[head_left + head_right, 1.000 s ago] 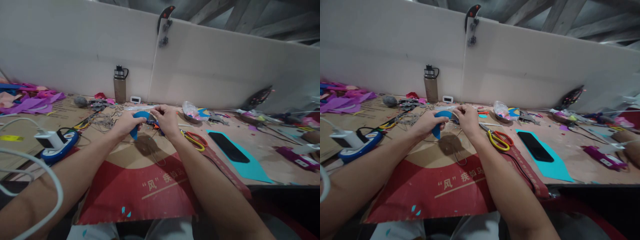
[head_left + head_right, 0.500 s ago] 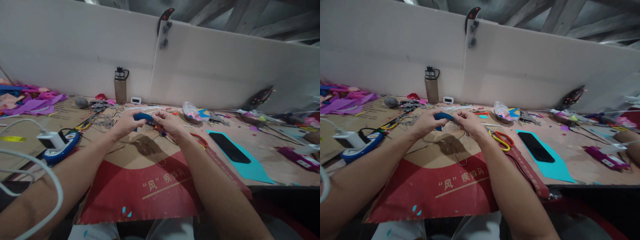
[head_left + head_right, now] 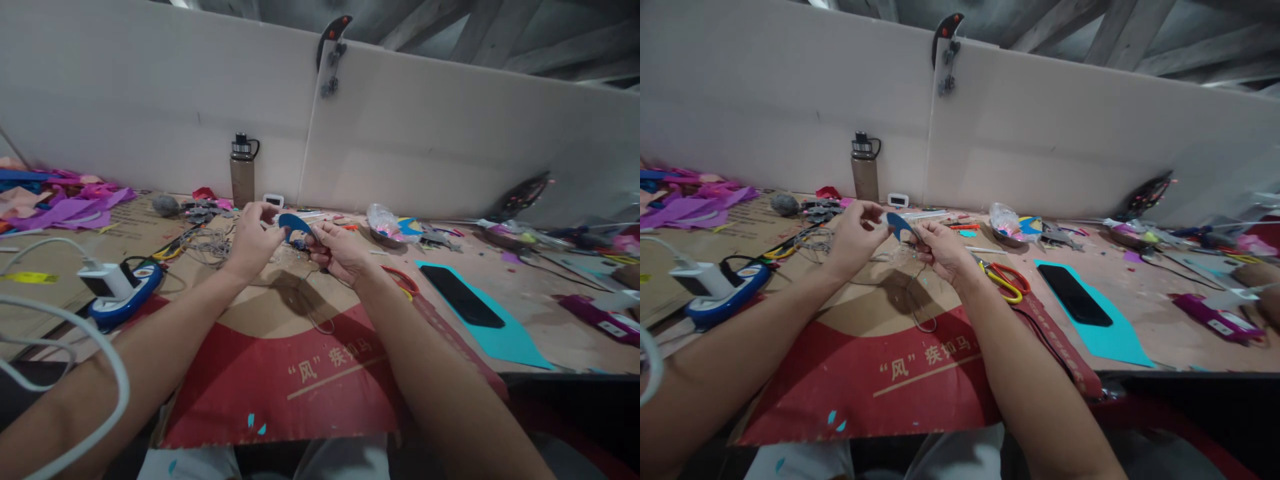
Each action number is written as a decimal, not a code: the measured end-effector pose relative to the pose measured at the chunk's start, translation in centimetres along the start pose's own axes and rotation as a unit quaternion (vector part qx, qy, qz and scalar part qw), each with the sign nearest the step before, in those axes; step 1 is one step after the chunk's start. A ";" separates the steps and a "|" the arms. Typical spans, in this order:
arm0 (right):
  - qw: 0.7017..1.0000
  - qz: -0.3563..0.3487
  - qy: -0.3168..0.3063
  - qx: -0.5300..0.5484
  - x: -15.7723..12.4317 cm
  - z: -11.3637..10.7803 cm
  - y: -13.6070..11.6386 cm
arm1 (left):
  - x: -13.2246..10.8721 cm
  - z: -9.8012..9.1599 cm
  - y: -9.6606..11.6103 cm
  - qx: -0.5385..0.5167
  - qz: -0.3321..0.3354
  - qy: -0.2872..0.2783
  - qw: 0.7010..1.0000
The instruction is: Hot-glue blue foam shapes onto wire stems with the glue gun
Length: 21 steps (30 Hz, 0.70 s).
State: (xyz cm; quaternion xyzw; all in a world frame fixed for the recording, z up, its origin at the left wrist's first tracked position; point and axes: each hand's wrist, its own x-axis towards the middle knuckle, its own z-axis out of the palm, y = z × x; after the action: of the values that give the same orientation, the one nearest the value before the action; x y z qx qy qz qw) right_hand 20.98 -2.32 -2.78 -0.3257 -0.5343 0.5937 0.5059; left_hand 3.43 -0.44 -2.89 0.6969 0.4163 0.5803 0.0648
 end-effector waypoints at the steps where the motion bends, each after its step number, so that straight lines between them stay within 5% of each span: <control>1: 1.000 -0.004 0.003 0.006 0.1 -0.1 0.1 | -0.1 0.1 0.0 -0.012 -0.041 0.010 0.999; 4: 0.996 -0.057 0.054 -0.051 0.5 -0.2 0.6 | -0.5 0.6 0.4 -0.134 -0.180 -0.090 0.970; 6: 0.977 -0.124 0.090 -0.145 0.7 -0.3 0.8 | -0.9 0.9 0.8 -0.263 -0.257 -0.196 0.909; 9: 0.926 -0.223 0.107 -0.287 0.6 -0.3 0.9 | -1.3 1.2 1.3 -0.361 -0.285 -0.226 0.859; 15: 0.880 -0.253 0.124 -0.382 -0.1 0.0 0.6 | -1.3 1.2 1.3 -0.354 -0.264 -0.218 0.870; 21: 0.909 -0.254 0.128 -0.306 0.2 0.3 1.0 | -1.2 1.3 1.0 -0.342 -0.251 -0.178 0.888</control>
State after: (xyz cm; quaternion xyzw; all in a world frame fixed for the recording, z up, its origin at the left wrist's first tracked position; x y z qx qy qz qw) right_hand 20.38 -2.14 -3.68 -0.3913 -0.6851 0.2058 0.5790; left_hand 5.08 -1.36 -3.65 0.5951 0.3343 0.5178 0.5157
